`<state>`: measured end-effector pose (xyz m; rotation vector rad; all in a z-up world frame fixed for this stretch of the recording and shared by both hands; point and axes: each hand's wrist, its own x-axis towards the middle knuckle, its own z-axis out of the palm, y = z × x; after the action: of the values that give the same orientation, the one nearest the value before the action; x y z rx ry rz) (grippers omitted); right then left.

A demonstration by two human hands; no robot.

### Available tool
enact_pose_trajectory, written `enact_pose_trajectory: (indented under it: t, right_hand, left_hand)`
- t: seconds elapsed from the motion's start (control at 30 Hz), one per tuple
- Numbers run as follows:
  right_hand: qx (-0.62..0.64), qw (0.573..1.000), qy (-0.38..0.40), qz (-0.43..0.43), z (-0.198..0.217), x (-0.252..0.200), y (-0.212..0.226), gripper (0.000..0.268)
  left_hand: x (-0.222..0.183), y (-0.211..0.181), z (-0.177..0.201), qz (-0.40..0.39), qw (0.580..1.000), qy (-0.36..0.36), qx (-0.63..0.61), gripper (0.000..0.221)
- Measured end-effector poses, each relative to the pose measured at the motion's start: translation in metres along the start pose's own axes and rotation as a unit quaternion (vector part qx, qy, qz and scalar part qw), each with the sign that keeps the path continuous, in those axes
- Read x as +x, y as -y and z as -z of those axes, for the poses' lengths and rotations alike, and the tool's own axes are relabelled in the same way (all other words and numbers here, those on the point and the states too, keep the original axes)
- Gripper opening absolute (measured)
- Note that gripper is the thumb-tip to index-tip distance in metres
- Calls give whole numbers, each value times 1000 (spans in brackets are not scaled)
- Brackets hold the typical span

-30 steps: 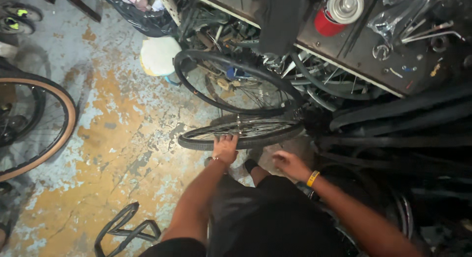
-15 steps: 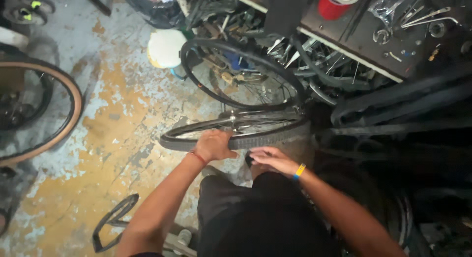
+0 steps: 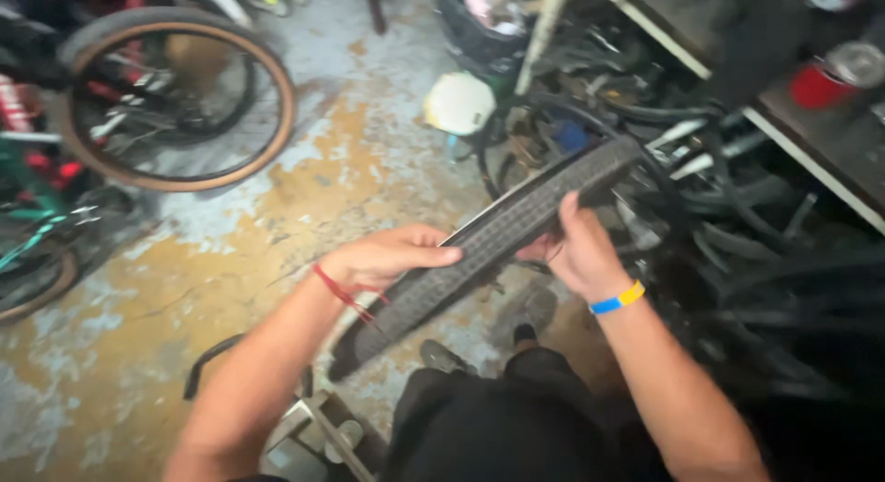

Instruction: The person removes a tire and tube from a bicycle wheel, then fits a new tire and tube onto the rim by hand.

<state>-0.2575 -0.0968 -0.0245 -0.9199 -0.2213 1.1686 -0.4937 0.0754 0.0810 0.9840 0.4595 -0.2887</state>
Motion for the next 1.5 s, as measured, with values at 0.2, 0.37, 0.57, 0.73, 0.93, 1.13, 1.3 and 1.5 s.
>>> enact_pose_trajectory:
  t: [0.2, 0.37, 0.57, 0.73, 0.93, 1.13, 1.3, 1.5]
  right_hand:
    - [137, 989, -42, -35, -107, 28, 0, 51]
    - [194, 976, 19, -96, -122, 3, -50, 42]
    - [143, 981, 40, -122, -86, 10, -90, 26]
    - [177, 973, 124, -82, -154, 57, -41, 29]
    - [214, 954, 210, -33, -222, 116, 2, 38]
    - [260, 936, 231, -53, -225, 151, 8, 50]
    - [214, 962, 158, -66, -210, 94, 14, 49]
    - [225, 951, 88, -194, -133, 32, -55, 40]
  left_hand:
    - [12, 25, -22, -131, 965, -187, -128, 29]
    - [14, 31, -14, -175, 946, -230, -146, 31]
    - [23, 37, 16, -234, 920, -313, -43, 37]
    - [-65, 5, -3, -338, 817, -345, 315, 39]
    - [-58, 83, -25, -333, 857, -379, 106, 52]
    - [-13, 50, -15, -377, 868, -316, -74, 24]
    - [18, 27, -16, -411, 829, -341, -166, 20]
    - [19, 0, 3, -367, 836, -379, -150, 24]
